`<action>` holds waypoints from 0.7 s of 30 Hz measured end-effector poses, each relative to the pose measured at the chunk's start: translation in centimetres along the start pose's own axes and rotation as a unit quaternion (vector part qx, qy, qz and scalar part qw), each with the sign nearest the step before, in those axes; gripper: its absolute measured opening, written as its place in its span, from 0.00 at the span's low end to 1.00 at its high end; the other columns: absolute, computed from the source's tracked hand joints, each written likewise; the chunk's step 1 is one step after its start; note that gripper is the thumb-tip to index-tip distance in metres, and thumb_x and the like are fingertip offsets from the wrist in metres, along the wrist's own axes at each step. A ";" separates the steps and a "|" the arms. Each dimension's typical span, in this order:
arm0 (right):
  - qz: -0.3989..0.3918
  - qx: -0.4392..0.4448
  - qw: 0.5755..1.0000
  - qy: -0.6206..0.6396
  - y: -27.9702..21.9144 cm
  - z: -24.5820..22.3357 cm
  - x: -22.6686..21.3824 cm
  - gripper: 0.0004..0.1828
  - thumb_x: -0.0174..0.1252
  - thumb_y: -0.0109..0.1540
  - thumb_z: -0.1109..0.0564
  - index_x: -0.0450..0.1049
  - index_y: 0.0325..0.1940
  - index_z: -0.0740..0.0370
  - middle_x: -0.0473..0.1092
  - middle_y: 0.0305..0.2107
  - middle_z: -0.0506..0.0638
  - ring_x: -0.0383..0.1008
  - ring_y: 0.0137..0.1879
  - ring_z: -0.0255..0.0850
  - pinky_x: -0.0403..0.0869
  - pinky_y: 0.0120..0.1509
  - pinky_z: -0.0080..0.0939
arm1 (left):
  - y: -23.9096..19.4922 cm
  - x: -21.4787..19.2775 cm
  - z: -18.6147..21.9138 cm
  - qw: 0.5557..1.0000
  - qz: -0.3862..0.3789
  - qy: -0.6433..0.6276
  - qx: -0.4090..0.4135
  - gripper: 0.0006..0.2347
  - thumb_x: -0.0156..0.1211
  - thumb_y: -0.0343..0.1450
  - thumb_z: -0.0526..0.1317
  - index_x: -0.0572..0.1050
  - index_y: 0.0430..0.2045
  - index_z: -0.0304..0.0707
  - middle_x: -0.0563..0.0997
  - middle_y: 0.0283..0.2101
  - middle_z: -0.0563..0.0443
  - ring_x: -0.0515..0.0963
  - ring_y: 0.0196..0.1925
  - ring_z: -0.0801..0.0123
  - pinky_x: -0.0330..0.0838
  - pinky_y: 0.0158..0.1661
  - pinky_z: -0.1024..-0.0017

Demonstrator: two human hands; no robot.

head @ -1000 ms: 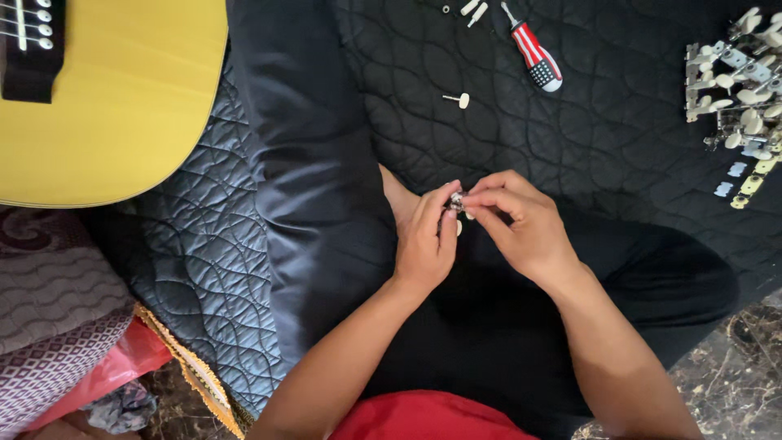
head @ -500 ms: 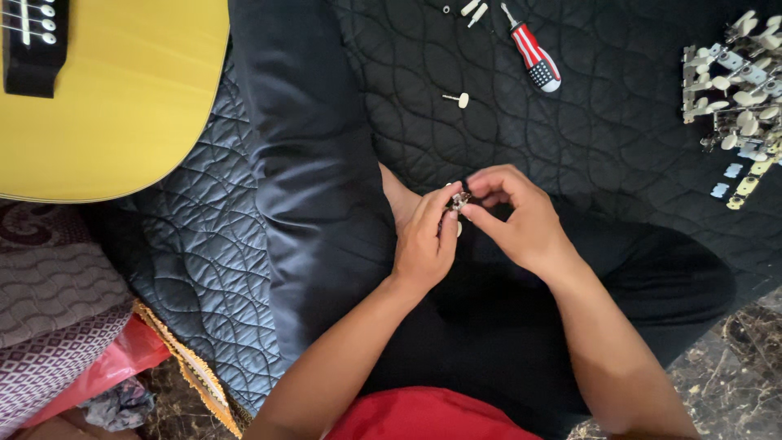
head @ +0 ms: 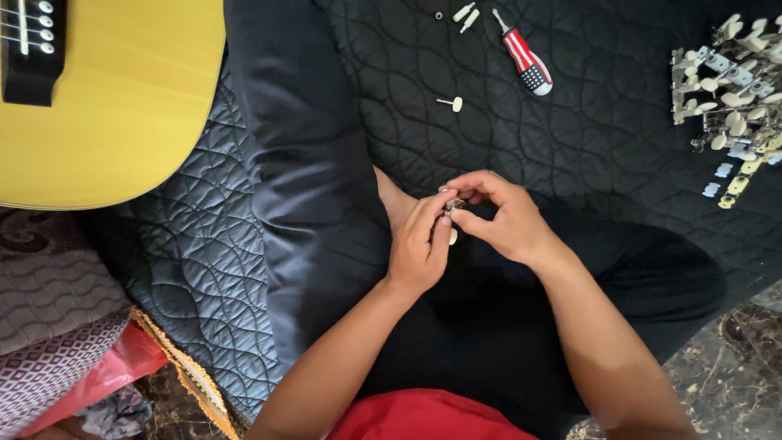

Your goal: The person disassembles and reassembles guitar tuning peg components on a quilted surface, using a screwdriver to remove and replace screws and handling small gears, washers, and buttons.

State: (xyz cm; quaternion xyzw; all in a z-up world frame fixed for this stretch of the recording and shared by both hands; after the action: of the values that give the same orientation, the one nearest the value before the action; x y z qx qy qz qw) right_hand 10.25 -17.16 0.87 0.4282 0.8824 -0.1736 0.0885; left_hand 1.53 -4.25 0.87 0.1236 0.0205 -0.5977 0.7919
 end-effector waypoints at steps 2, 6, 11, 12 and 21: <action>-0.002 0.005 0.999 0.042 -0.2 0.3 0.4 0.22 0.70 0.55 0.57 0.77 0.53 0.60 0.79 0.38 0.47 0.77 0.47 0.32 0.75 0.54 0.32 | 0.0 0.0 0.0 1.000 0.003 0.003 0.008 0.14 0.49 0.75 0.32 0.73 0.56 0.31 0.79 0.47 0.42 0.82 0.48 0.52 0.76 0.50 0.61; -0.021 0.015 0.997 0.079 -0.1 -0.4 0.1 0.21 0.69 0.57 0.57 0.78 0.53 0.60 0.79 0.39 0.47 0.76 0.46 0.31 0.74 0.54 0.33 | -0.1 -0.2 0.0 1.000 0.009 0.004 0.009 0.14 0.47 0.76 0.33 0.73 0.56 0.31 0.79 0.46 0.42 0.81 0.48 0.52 0.75 0.50 0.61; -0.021 0.023 0.996 0.085 -0.1 0.0 0.0 0.21 0.69 0.58 0.56 0.78 0.55 0.61 0.78 0.40 0.48 0.74 0.45 0.31 0.75 0.53 0.34 | -0.1 -0.3 -0.2 1.000 0.013 -0.006 0.001 0.14 0.47 0.76 0.33 0.73 0.55 0.30 0.79 0.46 0.41 0.81 0.47 0.50 0.75 0.49 0.60; -0.020 0.029 0.994 0.105 0.0 0.3 0.0 0.20 0.68 0.59 0.57 0.78 0.55 0.62 0.78 0.39 0.48 0.74 0.44 0.31 0.75 0.52 0.33 | 0.1 -0.3 -0.1 1.000 0.012 -0.006 0.000 0.14 0.46 0.76 0.33 0.73 0.55 0.31 0.79 0.46 0.41 0.81 0.48 0.50 0.75 0.49 0.60; 0.008 0.017 0.997 0.076 -0.4 0.6 0.0 0.22 0.70 0.57 0.57 0.77 0.55 0.62 0.78 0.40 0.50 0.76 0.46 0.34 0.75 0.55 0.35 | 0.2 -0.1 0.2 1.000 0.024 -0.003 0.010 0.14 0.48 0.76 0.33 0.73 0.55 0.31 0.80 0.47 0.41 0.82 0.49 0.50 0.76 0.50 0.60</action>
State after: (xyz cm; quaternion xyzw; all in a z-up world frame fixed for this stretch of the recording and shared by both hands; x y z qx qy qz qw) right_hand 9.97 -17.64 0.41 0.4483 0.8802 -0.1547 0.0153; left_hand 1.70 -4.15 1.09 0.1297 0.0092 -0.5788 0.8051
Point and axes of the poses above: each hand's wrist, its own y-axis towards the middle knuckle, its own x-axis out of the palm, z = x × y, the point moved 5 cm from there along y, towards the middle knuckle
